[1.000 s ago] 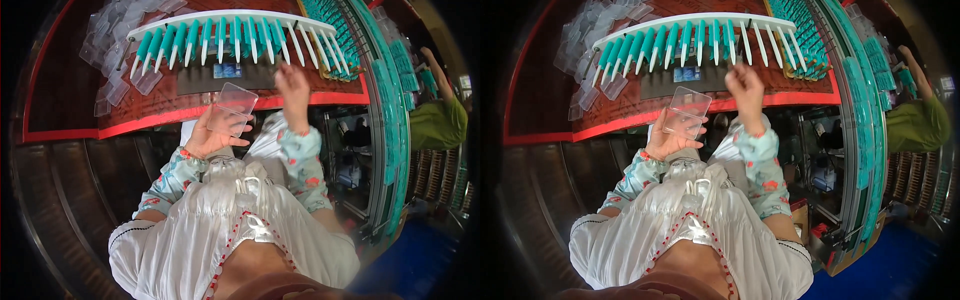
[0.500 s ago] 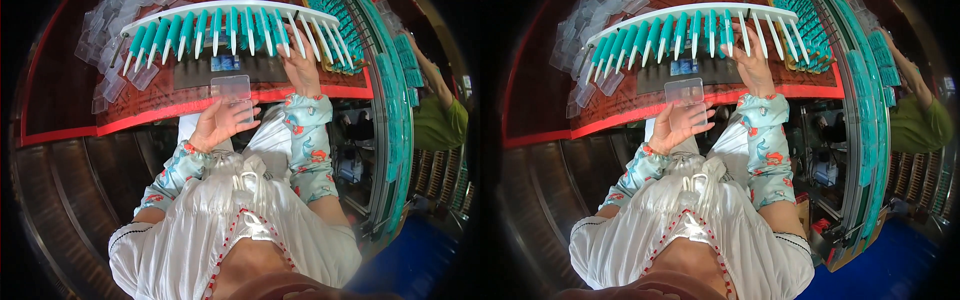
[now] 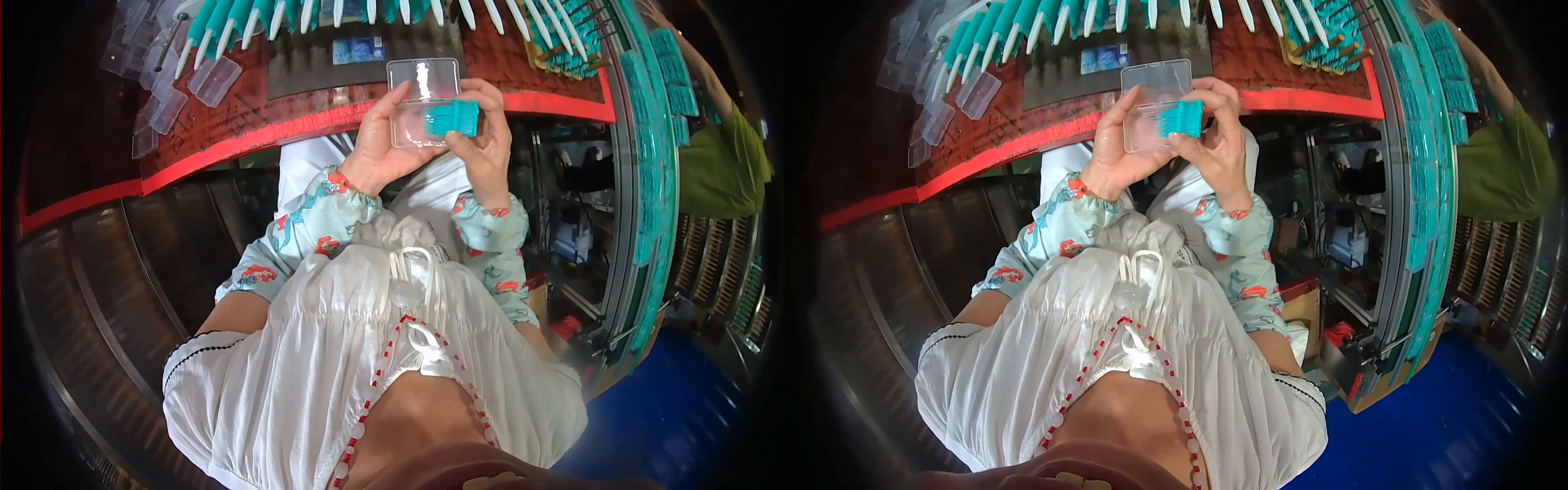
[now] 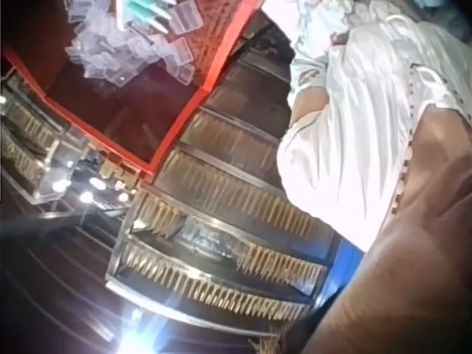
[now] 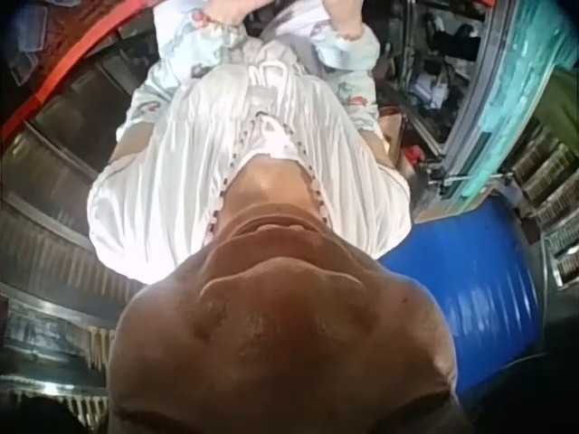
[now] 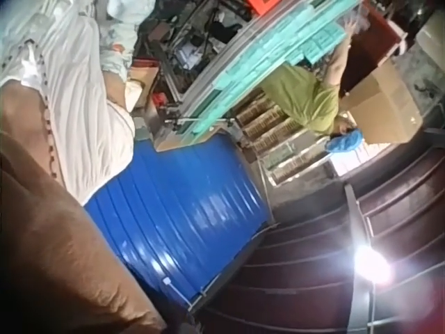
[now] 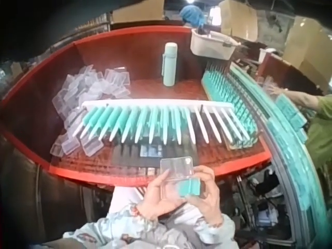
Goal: Packaging small teal plastic components into individual clear plastic bags.
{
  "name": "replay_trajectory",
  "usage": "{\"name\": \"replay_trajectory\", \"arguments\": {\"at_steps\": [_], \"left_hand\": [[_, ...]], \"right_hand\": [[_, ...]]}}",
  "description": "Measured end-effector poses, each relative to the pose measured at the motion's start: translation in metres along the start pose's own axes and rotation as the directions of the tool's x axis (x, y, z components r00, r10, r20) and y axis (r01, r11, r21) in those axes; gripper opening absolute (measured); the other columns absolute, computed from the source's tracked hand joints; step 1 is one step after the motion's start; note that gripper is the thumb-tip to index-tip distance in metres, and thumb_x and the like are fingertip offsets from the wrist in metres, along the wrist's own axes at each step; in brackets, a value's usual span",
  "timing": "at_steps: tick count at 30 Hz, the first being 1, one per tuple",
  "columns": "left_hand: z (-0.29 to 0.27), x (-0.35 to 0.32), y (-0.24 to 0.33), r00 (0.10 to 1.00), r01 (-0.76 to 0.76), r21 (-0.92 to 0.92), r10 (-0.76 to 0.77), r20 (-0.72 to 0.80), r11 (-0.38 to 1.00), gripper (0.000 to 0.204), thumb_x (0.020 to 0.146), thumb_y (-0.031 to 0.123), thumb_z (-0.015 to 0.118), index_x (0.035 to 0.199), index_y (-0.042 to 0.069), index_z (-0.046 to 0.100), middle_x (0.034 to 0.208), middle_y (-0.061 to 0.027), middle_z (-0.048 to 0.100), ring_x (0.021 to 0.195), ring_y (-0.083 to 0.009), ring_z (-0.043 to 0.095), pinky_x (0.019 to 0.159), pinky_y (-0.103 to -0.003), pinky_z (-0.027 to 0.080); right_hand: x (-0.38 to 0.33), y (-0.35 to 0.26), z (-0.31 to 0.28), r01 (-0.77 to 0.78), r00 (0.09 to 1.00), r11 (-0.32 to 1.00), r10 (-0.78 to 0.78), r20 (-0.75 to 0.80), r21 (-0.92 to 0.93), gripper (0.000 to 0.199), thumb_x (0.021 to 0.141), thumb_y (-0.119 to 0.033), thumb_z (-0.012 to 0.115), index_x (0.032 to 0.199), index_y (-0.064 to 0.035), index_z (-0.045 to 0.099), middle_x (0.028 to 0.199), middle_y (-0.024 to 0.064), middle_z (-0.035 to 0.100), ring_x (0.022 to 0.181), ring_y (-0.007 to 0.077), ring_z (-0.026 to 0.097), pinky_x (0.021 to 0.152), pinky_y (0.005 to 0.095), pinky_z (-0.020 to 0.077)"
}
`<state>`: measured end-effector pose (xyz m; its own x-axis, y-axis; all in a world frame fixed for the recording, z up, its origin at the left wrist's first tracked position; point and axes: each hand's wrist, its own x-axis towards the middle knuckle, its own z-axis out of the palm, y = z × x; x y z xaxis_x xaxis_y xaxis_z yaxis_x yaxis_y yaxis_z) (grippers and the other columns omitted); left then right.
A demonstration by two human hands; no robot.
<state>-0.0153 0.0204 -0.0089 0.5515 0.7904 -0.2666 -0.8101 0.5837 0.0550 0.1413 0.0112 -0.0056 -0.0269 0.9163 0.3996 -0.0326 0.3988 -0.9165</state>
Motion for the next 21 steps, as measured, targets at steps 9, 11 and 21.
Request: {"name": "replay_trajectory", "arguments": {"at_steps": [9, 11, 21], "left_hand": [[-0.006, 0.003, 0.006, 0.998, 0.014, -0.017, -0.013, 0.060, 1.000, 0.049, 0.093, 0.046, 0.054, 0.123, 0.007, 0.053, 0.118, -0.0098, 0.059, 0.109, -0.0269, 0.057, 0.098, -0.045, 0.044], [-0.007, 0.006, 0.009, 0.999, -0.039, 0.077, 0.040, -0.011, 0.996, 0.047, 0.093, 0.045, 0.054, 0.122, 0.007, 0.053, 0.116, -0.0090, 0.060, 0.108, -0.0259, 0.058, 0.096, -0.044, 0.046], [-0.009, 0.009, 0.024, 0.999, 0.002, 0.107, 0.004, -0.052, 0.994, 0.052, 0.092, 0.051, 0.052, 0.113, 0.004, 0.056, 0.113, -0.0160, 0.061, 0.108, -0.0293, 0.060, 0.092, -0.050, 0.048]], "right_hand": [[0.007, 0.007, 0.000, -0.070, 0.969, 0.961, 0.129, 0.210, -0.266, 0.059, 0.077, -0.031, 0.074, 0.124, -0.0038, 0.052, 0.135, 0.0138, 0.037, 0.123, 0.0236, 0.043, 0.101, 0.0366, 0.0370], [0.006, 0.019, 0.010, -0.019, 0.983, 0.960, 0.069, 0.171, -0.279, 0.059, 0.077, -0.035, 0.073, 0.124, -0.0054, 0.054, 0.136, 0.0162, 0.037, 0.124, 0.0290, 0.039, 0.102, 0.0393, 0.0343], [0.039, 0.025, 0.019, 0.260, 0.964, 0.798, -0.245, 0.100, -0.544, 0.011, 0.073, -0.006, 0.073, 0.083, -0.0050, 0.070, 0.101, 0.0062, 0.063, 0.105, 0.0275, 0.049, 0.088, 0.0365, 0.0394]]}}
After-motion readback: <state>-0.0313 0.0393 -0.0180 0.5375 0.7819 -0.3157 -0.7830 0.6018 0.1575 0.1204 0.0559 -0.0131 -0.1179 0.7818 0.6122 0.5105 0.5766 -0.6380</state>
